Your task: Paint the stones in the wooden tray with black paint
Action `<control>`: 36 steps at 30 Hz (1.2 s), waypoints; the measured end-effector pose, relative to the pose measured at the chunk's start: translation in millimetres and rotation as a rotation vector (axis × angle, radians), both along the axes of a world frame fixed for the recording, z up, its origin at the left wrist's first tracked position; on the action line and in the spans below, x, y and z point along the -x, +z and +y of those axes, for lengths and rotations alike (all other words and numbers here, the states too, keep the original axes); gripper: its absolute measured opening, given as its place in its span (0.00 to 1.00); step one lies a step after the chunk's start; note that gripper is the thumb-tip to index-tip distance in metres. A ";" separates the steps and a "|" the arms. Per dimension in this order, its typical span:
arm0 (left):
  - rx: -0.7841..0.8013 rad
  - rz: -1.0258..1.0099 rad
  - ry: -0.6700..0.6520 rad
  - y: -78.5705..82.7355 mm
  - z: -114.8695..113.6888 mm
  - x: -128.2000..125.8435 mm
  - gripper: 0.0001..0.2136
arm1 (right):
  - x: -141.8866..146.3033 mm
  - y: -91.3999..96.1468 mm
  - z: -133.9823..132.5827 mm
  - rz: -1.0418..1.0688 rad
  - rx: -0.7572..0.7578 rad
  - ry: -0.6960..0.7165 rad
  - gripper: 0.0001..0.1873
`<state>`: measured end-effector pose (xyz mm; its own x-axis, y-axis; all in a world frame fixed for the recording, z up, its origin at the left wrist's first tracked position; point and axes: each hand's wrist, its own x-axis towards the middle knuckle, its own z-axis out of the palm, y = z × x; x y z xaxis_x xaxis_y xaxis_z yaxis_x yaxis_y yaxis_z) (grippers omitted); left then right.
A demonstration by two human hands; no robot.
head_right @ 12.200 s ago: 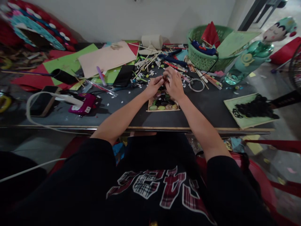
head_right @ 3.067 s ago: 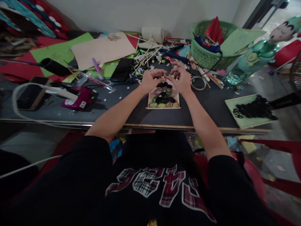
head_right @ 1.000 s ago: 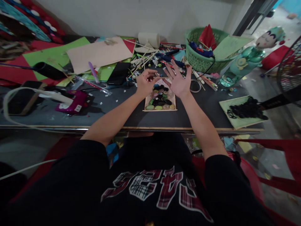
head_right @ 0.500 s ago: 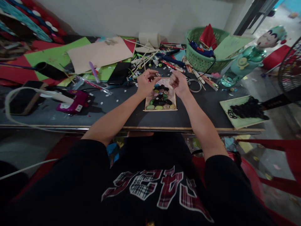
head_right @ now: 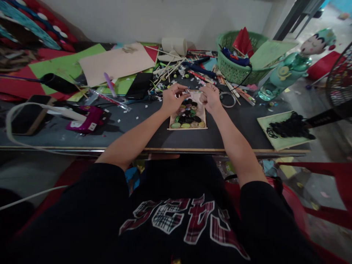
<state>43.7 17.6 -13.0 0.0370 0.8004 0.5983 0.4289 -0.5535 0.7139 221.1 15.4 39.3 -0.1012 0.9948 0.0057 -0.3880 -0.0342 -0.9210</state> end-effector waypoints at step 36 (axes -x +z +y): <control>0.017 0.041 -0.071 2.8 -4.2 -1.6 0.24 | -4.1 -11.4 7.0 -0.012 -0.026 0.070 0.21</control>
